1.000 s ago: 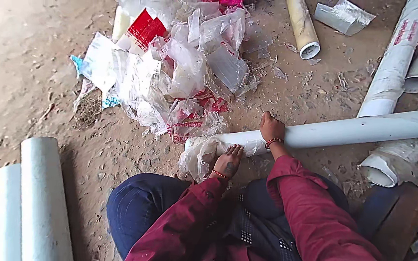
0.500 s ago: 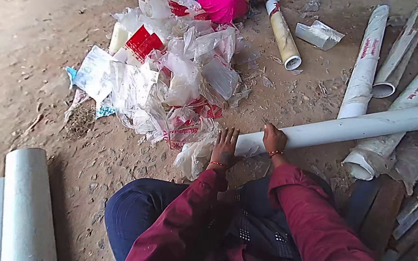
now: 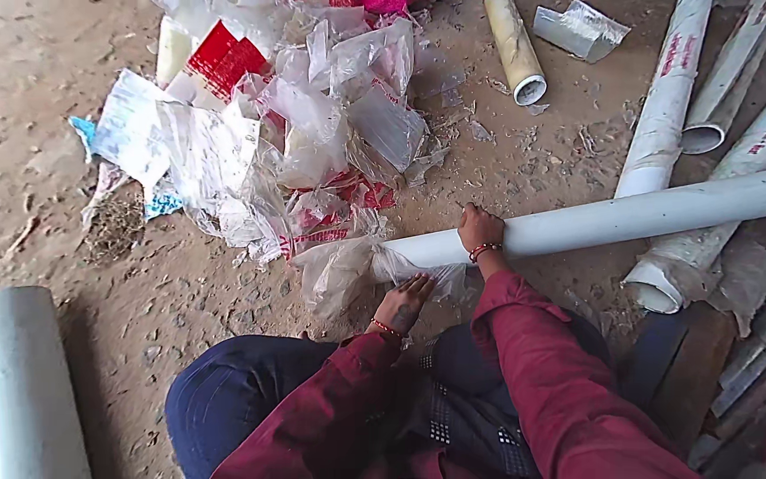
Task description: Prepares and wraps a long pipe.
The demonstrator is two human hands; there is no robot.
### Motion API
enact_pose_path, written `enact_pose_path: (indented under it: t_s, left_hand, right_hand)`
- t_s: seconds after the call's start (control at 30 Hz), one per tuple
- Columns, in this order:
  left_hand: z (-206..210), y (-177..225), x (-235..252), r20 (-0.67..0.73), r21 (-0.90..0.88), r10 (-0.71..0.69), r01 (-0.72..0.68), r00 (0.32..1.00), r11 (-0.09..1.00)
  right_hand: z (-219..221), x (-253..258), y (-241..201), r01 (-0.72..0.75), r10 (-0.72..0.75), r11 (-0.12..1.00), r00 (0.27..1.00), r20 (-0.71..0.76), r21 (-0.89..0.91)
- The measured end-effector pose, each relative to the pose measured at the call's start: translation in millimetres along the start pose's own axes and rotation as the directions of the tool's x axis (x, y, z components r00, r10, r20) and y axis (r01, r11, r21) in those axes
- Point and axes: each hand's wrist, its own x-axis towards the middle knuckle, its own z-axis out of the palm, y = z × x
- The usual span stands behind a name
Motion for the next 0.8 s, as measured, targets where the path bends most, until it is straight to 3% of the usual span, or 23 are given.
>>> enact_pose_path:
  t_s: [0.07,0.17,0.3,0.37,0.43,0.5,0.53,0.57,0.63,0.7,0.8]
  left_hand:
    - [0.1,10.2,-18.1,0.027,0.013,-0.025,0.024,0.999,1.000]
    - [-0.5,-0.6,-38.0,-0.126,0.070,0.037,-0.028,0.991,0.997]
    - [-40.0,6.9,-43.7,-0.162,0.014,-0.112,0.116,0.980,0.993]
    - [-42.0,13.8,-20.9,-0.260,0.077,-0.010,0.031,0.966,0.997]
    - [-34.8,26.0,19.1,-0.165,0.168,0.054,-0.026,0.985,0.985]
    - [-12.7,30.0,56.9,0.061,0.245,0.003,-0.018,0.998,0.969]
    - [4.8,23.6,69.7,0.110,0.271,0.000,-0.030,0.994,0.962]
    - [23.7,12.6,77.1,0.053,0.272,0.058,-0.070,0.997,0.960]
    - [50.9,-10.7,78.0,-0.192,0.250,0.261,-0.210,0.946,0.945]
    - [51.9,-21.3,65.6,-0.177,0.221,0.318,-0.278,0.931,0.935]
    - [39.4,-14.9,39.1,-0.014,0.157,0.147,-0.143,0.989,0.977]
  right_hand:
    - [-9.0,14.4,-8.0,-0.045,0.045,0.999,0.997,0.068,0.000]
    - [-13.4,34.0,-15.7,-0.059,0.056,0.998,0.995,0.076,0.031]
    - [-9.8,30.8,-16.6,-0.025,0.023,0.999,0.999,0.038,0.037]
    - [-7.2,24.4,-11.0,0.024,-0.024,0.997,1.000,0.008,0.076]
    - [-5.5,22.2,-3.0,0.088,-0.080,0.985,0.995,-0.059,0.150]
    - [-3.5,8.7,6.3,0.126,-0.091,0.970,0.982,-0.168,0.209]
    - [-1.3,0.1,13.2,0.135,-0.086,0.968,0.970,-0.227,0.212]
    - [0.1,-5.7,21.3,0.147,-0.087,0.968,0.957,-0.279,0.204]
    - [8.5,-10.8,37.9,0.199,-0.128,0.968,0.917,-0.379,0.153]
    - [19.3,-7.6,45.0,0.249,-0.183,0.964,0.871,-0.456,0.089]
    - [23.8,-0.7,39.0,0.224,-0.152,0.969,0.872,-0.465,0.105]
